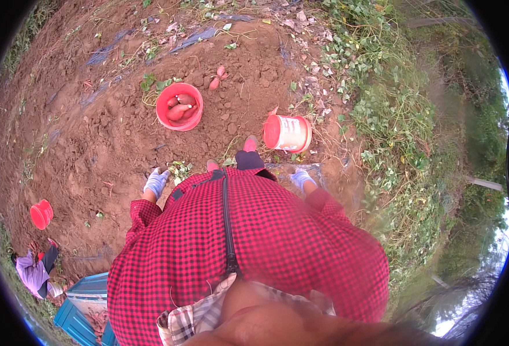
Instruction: The person collects sweet potatoes from the soil and places them into red buckets. They then carry the buckets to a blue cart and pour the sweet potatoes into it.
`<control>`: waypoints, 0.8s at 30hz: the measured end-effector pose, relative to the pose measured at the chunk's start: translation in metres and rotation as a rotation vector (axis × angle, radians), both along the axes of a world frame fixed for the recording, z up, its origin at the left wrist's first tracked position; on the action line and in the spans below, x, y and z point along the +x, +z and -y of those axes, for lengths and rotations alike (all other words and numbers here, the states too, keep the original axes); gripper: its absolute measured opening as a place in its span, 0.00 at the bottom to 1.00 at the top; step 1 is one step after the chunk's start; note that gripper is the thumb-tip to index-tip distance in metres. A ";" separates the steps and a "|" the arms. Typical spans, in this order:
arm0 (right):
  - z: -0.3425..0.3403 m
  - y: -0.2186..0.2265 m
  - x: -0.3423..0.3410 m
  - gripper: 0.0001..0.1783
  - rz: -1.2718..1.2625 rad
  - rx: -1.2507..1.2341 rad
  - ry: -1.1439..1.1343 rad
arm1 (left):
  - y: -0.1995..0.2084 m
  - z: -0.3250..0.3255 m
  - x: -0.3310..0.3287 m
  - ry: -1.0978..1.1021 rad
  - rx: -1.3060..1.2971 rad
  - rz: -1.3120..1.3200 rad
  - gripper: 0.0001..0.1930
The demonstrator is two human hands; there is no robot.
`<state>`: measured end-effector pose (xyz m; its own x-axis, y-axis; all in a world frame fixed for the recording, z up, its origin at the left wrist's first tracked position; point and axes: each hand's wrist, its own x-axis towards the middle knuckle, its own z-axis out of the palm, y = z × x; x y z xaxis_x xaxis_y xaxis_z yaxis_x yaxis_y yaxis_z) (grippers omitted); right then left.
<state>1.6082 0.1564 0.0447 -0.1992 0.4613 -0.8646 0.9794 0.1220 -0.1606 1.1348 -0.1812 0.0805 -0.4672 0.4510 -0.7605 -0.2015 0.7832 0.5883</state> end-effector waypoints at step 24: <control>-0.244 -0.044 0.007 0.20 -0.060 0.061 0.002 | 0.007 -0.064 0.094 0.331 -0.140 0.027 0.17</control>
<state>1.6156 0.4006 0.0004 -0.2507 0.5127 -0.8211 0.9681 0.1354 -0.2110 1.2292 -0.1170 0.0879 -0.5492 0.1690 -0.8185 -0.4718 0.7457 0.4705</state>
